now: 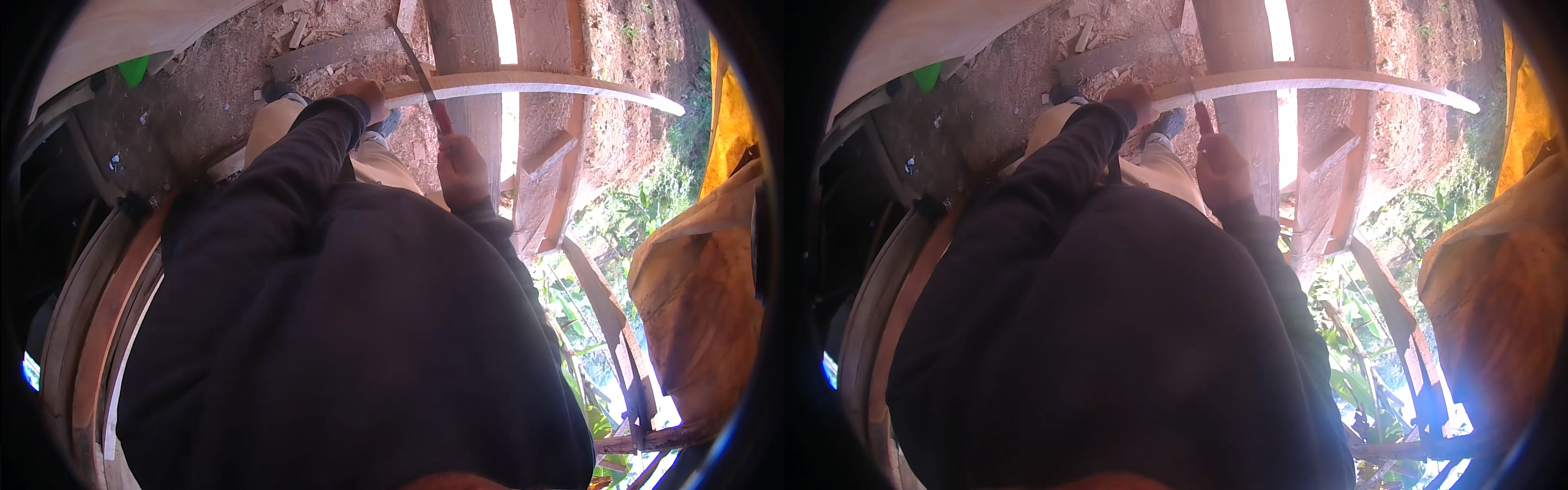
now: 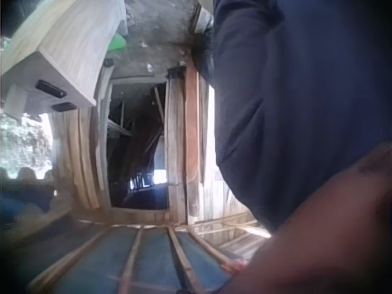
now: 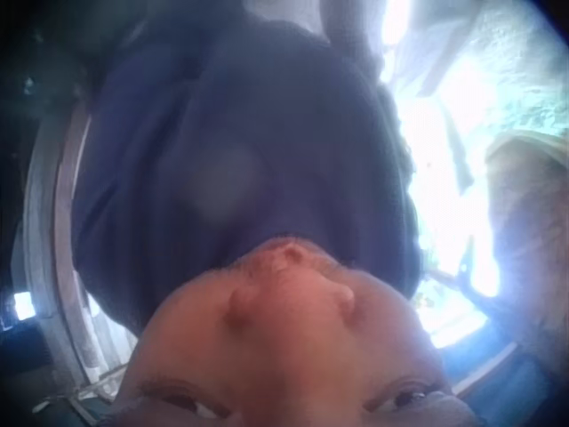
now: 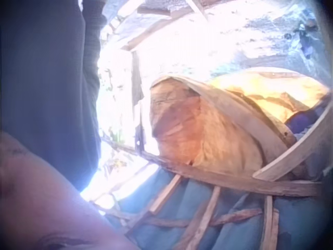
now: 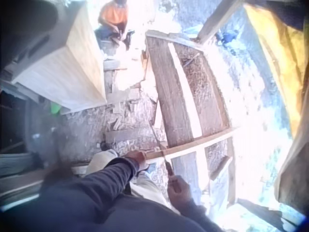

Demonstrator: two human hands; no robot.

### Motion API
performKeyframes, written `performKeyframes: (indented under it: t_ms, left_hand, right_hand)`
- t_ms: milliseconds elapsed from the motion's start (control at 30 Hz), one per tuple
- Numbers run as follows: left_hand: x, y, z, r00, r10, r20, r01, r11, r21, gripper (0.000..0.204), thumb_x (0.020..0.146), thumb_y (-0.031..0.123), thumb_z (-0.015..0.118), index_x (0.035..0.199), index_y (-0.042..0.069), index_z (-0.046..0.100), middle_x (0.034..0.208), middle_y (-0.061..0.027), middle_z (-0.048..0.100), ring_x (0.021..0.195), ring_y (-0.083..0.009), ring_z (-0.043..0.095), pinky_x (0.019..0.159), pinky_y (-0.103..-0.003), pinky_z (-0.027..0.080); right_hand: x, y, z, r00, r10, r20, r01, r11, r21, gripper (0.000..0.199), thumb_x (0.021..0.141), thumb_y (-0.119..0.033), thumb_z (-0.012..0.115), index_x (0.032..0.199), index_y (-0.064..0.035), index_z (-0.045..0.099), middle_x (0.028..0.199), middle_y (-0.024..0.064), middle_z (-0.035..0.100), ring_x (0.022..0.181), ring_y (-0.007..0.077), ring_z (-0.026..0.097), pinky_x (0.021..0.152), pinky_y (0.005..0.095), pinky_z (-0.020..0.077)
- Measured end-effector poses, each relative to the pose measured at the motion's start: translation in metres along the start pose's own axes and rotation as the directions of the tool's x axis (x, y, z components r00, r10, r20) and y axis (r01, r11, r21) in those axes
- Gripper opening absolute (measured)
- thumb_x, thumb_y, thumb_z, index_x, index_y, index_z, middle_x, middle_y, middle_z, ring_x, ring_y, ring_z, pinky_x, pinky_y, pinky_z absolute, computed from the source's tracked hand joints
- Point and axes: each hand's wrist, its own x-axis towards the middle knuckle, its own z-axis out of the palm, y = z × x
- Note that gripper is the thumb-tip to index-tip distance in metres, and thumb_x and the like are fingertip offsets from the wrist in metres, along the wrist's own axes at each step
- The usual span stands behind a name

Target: The person sands a curved piece of wood using a hand saw, moving it back and forth along the surface. The wood is positioned on a wooden support structure in an outdoor workshop area.

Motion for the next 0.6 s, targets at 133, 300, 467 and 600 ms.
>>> performKeyframes:
  t_ms: [133,300,467,600]
  left_hand:
    - [-0.004,0.002,0.011,1.0,-0.004,-0.009,0.003,1.0,-0.019,0.044,0.091,0.037,0.079,0.126,0.011,0.075,0.121,-0.0164,0.079,0.116,-0.0361,0.076,0.102,-0.049,0.06]
    - [-0.002,0.003,0.01,0.999,0.035,0.004,-0.035,0.999,0.014,0.044,0.093,0.036,0.075,0.128,0.009,0.076,0.126,-0.0174,0.079,0.118,-0.0344,0.076,0.103,-0.048,0.06]
    - [-0.001,0.002,0.008,1.0,0.03,0.004,-0.03,0.999,0.039,0.044,0.093,0.037,0.074,0.128,0.009,0.076,0.127,-0.0183,0.078,0.119,-0.0354,0.076,0.104,-0.047,0.06]
    - [-0.002,0.0,0.007,0.999,0.042,-0.001,-0.042,0.999,0.005,0.045,0.093,0.037,0.075,0.129,0.01,0.075,0.128,-0.0173,0.078,0.12,-0.0346,0.075,0.104,-0.047,0.06]
  right_hand:
    - [-0.079,0.007,-0.049,0.995,0.089,0.05,-0.094,0.99,0.103,0.013,0.104,0.004,0.061,0.113,-0.0041,0.066,0.102,0.0026,0.069,0.089,0.011,0.063,0.08,0.0275,0.052]
    - [0.035,0.011,0.015,0.985,0.169,0.025,-0.169,0.986,0.002,0.016,0.1,-0.002,0.062,0.114,-0.0059,0.066,0.097,0.0123,0.071,0.093,0.0162,0.067,0.084,0.0323,0.0531]
    - [0.033,0.012,0.016,0.994,0.108,0.003,-0.108,0.986,0.124,0.012,0.104,0.001,0.063,0.114,-0.0046,0.067,0.097,0.0012,0.067,0.088,0.0066,0.059,0.079,0.0257,0.0483]
    - [-0.078,-0.009,-0.036,0.992,0.116,0.047,-0.122,0.979,0.165,0.016,0.1,0.005,0.062,0.111,-0.0056,0.065,0.122,0.0121,0.074,0.095,0.0125,0.068,0.08,0.031,0.0521]
